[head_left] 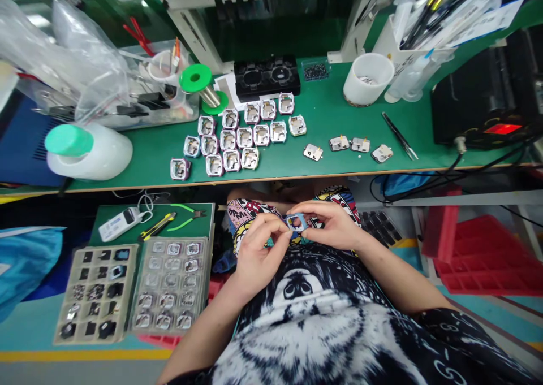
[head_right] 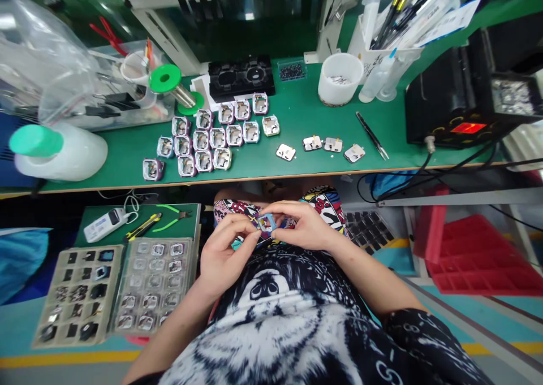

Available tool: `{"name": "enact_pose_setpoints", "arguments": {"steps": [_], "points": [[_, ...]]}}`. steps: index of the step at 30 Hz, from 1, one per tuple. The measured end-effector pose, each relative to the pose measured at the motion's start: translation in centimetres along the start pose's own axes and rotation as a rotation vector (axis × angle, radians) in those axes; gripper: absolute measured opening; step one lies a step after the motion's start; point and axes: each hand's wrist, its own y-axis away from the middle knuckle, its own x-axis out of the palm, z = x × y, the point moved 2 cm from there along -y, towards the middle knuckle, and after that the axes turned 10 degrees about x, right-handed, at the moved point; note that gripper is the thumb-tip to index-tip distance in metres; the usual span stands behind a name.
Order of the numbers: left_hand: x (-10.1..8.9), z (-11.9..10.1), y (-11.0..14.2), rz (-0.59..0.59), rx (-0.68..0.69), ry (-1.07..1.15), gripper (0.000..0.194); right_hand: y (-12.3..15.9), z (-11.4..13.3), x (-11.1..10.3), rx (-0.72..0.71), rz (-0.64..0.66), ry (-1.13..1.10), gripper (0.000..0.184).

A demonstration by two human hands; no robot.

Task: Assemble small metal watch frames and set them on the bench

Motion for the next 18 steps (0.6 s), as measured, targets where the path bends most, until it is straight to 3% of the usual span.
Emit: {"name": "enact_pose_setpoints", "arguments": {"steps": [7,10,14,18], "points": [[0.5,0.3,0.2,0.049,0.036,-0.002,0.015,0.1,-0.3,0.0,0.005,-0.001,-0.022,0.042],[0.4,0.6,0.4,-0.012,-0.058,0.119,0.011,0.1,-0.6,0.0,0.033,0.005,-0.085,0.042],[0.2,1.5,0.4,-0.104,-0.281,0.472,0.011,0.2,-0.9,0.1,0.066,-0.012,-0.212,0.042],[0.0,1.7,0.0,-0.171,-0.297,0.44,0.029,0.1,-1.0,0.2,0.062,-0.017,-0.263,0.043]]}}
